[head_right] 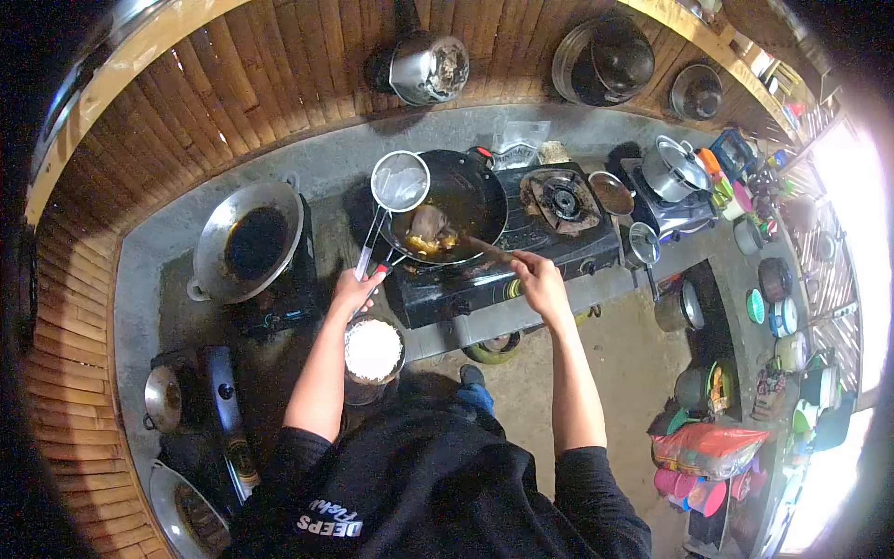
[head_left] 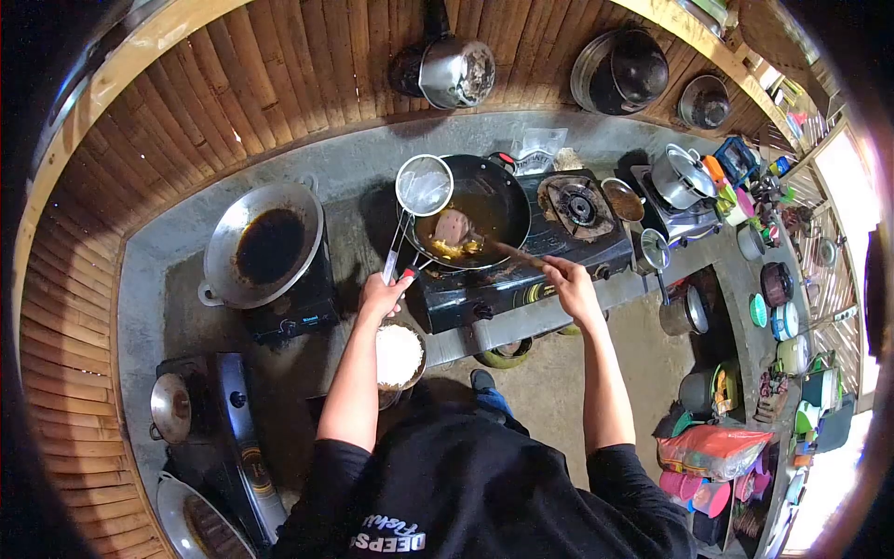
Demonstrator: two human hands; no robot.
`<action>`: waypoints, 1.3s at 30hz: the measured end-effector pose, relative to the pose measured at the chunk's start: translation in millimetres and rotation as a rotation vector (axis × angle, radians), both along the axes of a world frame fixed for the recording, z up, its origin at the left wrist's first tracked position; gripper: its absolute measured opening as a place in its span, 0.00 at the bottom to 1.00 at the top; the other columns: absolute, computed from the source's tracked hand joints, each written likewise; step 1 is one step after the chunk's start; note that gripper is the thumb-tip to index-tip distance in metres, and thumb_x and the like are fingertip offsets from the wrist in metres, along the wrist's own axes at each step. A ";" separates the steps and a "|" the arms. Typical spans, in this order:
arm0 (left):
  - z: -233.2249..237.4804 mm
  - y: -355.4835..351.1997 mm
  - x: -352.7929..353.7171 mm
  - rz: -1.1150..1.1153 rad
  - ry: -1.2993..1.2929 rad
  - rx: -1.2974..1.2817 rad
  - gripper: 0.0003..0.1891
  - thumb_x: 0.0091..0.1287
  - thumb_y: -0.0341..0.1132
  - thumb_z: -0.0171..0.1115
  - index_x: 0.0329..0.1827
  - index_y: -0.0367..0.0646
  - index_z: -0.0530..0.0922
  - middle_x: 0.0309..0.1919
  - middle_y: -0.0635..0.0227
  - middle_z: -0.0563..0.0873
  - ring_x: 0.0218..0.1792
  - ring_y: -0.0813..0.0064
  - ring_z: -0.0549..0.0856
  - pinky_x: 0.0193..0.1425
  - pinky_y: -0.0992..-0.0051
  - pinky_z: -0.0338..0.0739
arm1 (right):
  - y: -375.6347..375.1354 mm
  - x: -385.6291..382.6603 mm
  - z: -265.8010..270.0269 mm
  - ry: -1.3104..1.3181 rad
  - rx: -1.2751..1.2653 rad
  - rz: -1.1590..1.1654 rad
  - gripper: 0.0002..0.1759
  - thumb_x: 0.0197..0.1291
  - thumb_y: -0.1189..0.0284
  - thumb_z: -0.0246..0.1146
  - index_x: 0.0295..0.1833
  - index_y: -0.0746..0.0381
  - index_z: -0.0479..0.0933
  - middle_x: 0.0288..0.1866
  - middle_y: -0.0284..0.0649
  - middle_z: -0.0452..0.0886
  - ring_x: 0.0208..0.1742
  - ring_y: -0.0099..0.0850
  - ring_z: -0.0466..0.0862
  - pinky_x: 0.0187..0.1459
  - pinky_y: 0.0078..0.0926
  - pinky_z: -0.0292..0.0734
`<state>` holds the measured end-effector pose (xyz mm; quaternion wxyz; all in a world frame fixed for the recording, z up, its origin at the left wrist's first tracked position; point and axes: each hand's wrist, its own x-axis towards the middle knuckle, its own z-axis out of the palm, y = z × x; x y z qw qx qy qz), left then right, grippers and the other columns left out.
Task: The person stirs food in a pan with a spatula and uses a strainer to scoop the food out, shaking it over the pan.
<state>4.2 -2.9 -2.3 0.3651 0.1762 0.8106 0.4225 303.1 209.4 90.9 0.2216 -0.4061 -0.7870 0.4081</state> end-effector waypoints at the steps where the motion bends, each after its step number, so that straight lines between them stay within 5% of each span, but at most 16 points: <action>1: 0.7 -0.2 0.6 0.006 0.006 -0.003 0.22 0.60 0.49 0.72 0.30 0.43 0.71 0.21 0.69 0.83 0.14 0.79 0.79 0.14 0.76 0.71 | 2.0 -1.2 0.8 -0.009 0.026 -0.025 0.19 0.66 0.65 0.61 0.57 0.64 0.80 0.39 0.50 0.87 0.44 0.35 0.87 0.46 0.31 0.77; 11: -1.1 0.6 0.4 0.017 0.000 0.011 0.22 0.60 0.49 0.73 0.31 0.42 0.71 0.21 0.69 0.83 0.14 0.79 0.79 0.14 0.76 0.72 | 29.0 -35.1 -26.9 -0.085 0.180 -0.244 0.21 0.67 0.60 0.59 0.59 0.61 0.79 0.44 0.56 0.84 0.51 0.51 0.83 0.51 0.42 0.78; 16: 0.6 1.3 0.0 0.019 -0.008 -0.001 0.22 0.59 0.49 0.73 0.31 0.42 0.71 0.21 0.69 0.83 0.14 0.80 0.79 0.14 0.76 0.72 | 28.6 -52.4 -46.6 -0.029 0.041 -0.178 0.22 0.66 0.61 0.60 0.59 0.64 0.78 0.47 0.55 0.84 0.53 0.47 0.84 0.52 0.38 0.78; 21: -2.5 0.6 -2.3 0.008 -0.016 0.002 0.22 0.59 0.49 0.74 0.31 0.43 0.71 0.21 0.69 0.82 0.14 0.80 0.79 0.14 0.77 0.72 | 20.0 -54.4 -53.3 0.028 -0.052 -0.050 0.22 0.66 0.63 0.61 0.59 0.66 0.78 0.38 0.47 0.87 0.40 0.33 0.86 0.44 0.29 0.77; 24: -0.3 0.2 -1.3 0.025 -0.009 -0.009 0.22 0.59 0.49 0.74 0.30 0.43 0.70 0.21 0.70 0.82 0.14 0.80 0.79 0.14 0.77 0.72 | 13.8 -45.6 -44.7 0.031 -0.321 -0.041 0.20 0.67 0.67 0.61 0.59 0.68 0.78 0.35 0.36 0.84 0.34 0.22 0.77 0.39 0.22 0.72; 30: -4.3 -0.1 -2.5 0.018 -0.016 -0.001 0.22 0.59 0.49 0.74 0.29 0.45 0.69 0.20 0.71 0.82 0.14 0.80 0.79 0.14 0.77 0.71 | 4.3 -7.7 -18.7 0.051 -0.335 -0.035 0.19 0.67 0.69 0.61 0.60 0.68 0.78 0.38 0.31 0.82 0.32 0.18 0.71 0.36 0.17 0.68; 35: 1.1 -0.2 -0.1 0.031 -0.003 -0.016 0.23 0.59 0.50 0.73 0.30 0.45 0.69 0.21 0.71 0.82 0.14 0.80 0.79 0.14 0.77 0.71 | 15.6 20.2 -17.8 -0.015 -0.086 -0.067 0.20 0.66 0.68 0.61 0.61 0.64 0.78 0.47 0.50 0.86 0.52 0.34 0.85 0.54 0.28 0.75; 39: 0.2 0.3 -0.2 0.013 -0.010 -0.028 0.23 0.59 0.50 0.73 0.35 0.43 0.71 0.22 0.70 0.83 0.15 0.79 0.80 0.15 0.77 0.73 | 0.6 24.3 2.6 -0.081 0.157 -0.119 0.20 0.66 0.67 0.61 0.61 0.62 0.77 0.48 0.54 0.84 0.51 0.47 0.85 0.51 0.36 0.78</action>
